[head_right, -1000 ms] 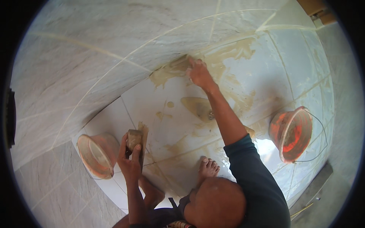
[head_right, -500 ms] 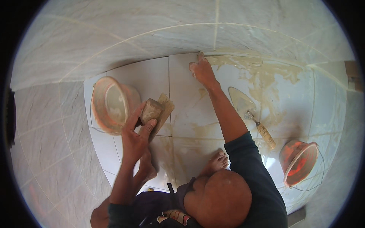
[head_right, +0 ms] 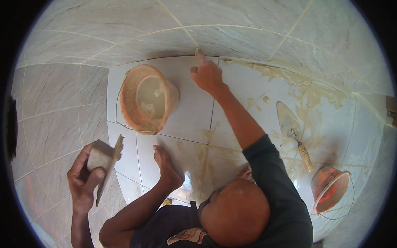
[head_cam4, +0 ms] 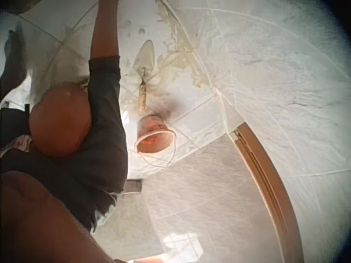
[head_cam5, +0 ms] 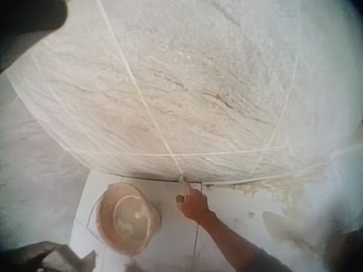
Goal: The person applies grout to tile joints using a trowel and a putty knife, then wipes the surface with a sponge and a rectangular block while dipping tools into a bucket of water.
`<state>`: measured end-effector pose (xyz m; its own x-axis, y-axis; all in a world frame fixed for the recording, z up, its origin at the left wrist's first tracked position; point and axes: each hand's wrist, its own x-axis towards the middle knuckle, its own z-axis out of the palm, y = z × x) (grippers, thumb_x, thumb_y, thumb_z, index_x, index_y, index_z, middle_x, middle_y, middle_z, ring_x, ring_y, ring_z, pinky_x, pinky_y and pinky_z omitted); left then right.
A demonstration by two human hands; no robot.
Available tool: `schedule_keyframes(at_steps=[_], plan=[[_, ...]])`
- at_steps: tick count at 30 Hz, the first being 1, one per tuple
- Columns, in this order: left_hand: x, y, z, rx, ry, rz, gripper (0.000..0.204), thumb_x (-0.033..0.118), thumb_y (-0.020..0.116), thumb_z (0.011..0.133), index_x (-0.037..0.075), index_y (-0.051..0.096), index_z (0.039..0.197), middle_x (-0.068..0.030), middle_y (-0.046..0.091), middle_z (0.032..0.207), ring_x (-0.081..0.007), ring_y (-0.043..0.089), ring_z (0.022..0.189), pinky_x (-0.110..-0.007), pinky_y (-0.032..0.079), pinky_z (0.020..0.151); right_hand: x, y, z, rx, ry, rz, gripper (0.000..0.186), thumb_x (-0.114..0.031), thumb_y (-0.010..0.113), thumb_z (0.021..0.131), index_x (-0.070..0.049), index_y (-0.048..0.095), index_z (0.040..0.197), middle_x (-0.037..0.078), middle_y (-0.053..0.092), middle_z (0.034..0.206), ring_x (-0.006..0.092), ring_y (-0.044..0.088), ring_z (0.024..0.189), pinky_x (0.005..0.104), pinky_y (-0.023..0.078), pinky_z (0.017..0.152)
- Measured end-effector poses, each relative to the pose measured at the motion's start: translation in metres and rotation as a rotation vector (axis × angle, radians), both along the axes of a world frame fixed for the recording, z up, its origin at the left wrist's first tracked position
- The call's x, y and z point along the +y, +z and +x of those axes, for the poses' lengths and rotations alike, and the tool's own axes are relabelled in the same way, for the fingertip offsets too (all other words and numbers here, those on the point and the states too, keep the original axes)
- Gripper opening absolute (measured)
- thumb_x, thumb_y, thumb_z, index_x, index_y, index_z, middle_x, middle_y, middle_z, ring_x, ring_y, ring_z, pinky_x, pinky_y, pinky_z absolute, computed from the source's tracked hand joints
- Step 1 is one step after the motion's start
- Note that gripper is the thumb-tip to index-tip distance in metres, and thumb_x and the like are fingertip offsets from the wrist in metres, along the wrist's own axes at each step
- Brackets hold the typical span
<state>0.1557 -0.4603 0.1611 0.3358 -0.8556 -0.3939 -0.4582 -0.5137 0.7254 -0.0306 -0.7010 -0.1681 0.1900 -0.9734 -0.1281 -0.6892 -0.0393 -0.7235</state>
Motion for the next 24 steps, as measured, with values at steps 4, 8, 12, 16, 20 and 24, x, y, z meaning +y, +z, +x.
schedule_keyframes(at_steps=[4,8,12,16,20,24], plan=[[0.019,0.033,0.012,-0.047,0.104,-0.010,0.072,0.025,0.080,0.081,-0.009,0.048,0.136,-0.0157,0.063,0.121,-0.0229,0.058,0.114,-0.036,0.044,0.100,0.006,-0.008,-0.003,0.152,0.310,-0.166,0.060,-0.025,0.054,0.086,-0.004,0.043,0.141,0.019,0.069,0.083,0.0381,0.068,0.079,0.0504,0.053,0.074],[0.016,-0.004,0.027,0.091,0.084,-0.045,0.070,0.022,0.078,0.083,-0.009,0.046,0.137,-0.0151,0.062,0.121,-0.0218,0.057,0.114,-0.036,0.043,0.101,-0.014,-0.039,-0.030,0.417,0.278,-0.195,0.056,-0.024,0.053,0.087,-0.007,0.046,0.140,0.020,0.069,0.082,0.0362,0.069,0.079,0.0481,0.054,0.073],[0.019,-0.009,0.025,0.136,0.082,-0.051,0.066,0.015,0.076,0.085,-0.009,0.045,0.138,-0.0143,0.061,0.123,-0.0206,0.057,0.114,-0.034,0.043,0.101,0.002,-0.019,-0.025,0.369,0.229,-0.183,0.058,-0.021,0.052,0.086,-0.002,0.044,0.140,0.019,0.069,0.085,0.0353,0.069,0.082,0.0457,0.055,0.074],[0.017,-0.016,0.019,0.180,0.037,-0.045,0.064,0.015,0.075,0.086,-0.008,0.045,0.138,-0.0142,0.062,0.122,-0.0207,0.058,0.113,-0.034,0.044,0.100,0.009,-0.032,-0.033,0.459,0.175,-0.049,0.055,-0.020,0.054,0.085,-0.001,0.047,0.136,0.021,0.070,0.088,0.0341,0.069,0.087,0.0449,0.054,0.075],[0.009,-0.016,0.017,0.206,0.024,-0.029,0.063,0.016,0.072,0.087,-0.006,0.045,0.139,-0.0122,0.065,0.114,-0.0163,0.060,0.104,-0.030,0.046,0.092,0.004,-0.035,-0.030,0.699,0.501,-0.146,0.044,-0.018,0.059,0.081,-0.004,0.057,0.123,0.018,0.070,0.090,0.0310,0.069,0.086,0.0453,0.053,0.073],[0.005,-0.018,0.033,0.205,0.082,-0.059,0.064,0.019,0.072,0.088,-0.006,0.045,0.140,-0.0106,0.066,0.107,-0.0128,0.062,0.093,-0.027,0.048,0.083,0.013,0.059,-0.022,0.551,0.522,-0.410,0.025,-0.017,0.062,0.079,-0.007,0.069,0.101,0.012,0.069,0.087,0.0279,0.069,0.080,0.0447,0.053,0.068]])
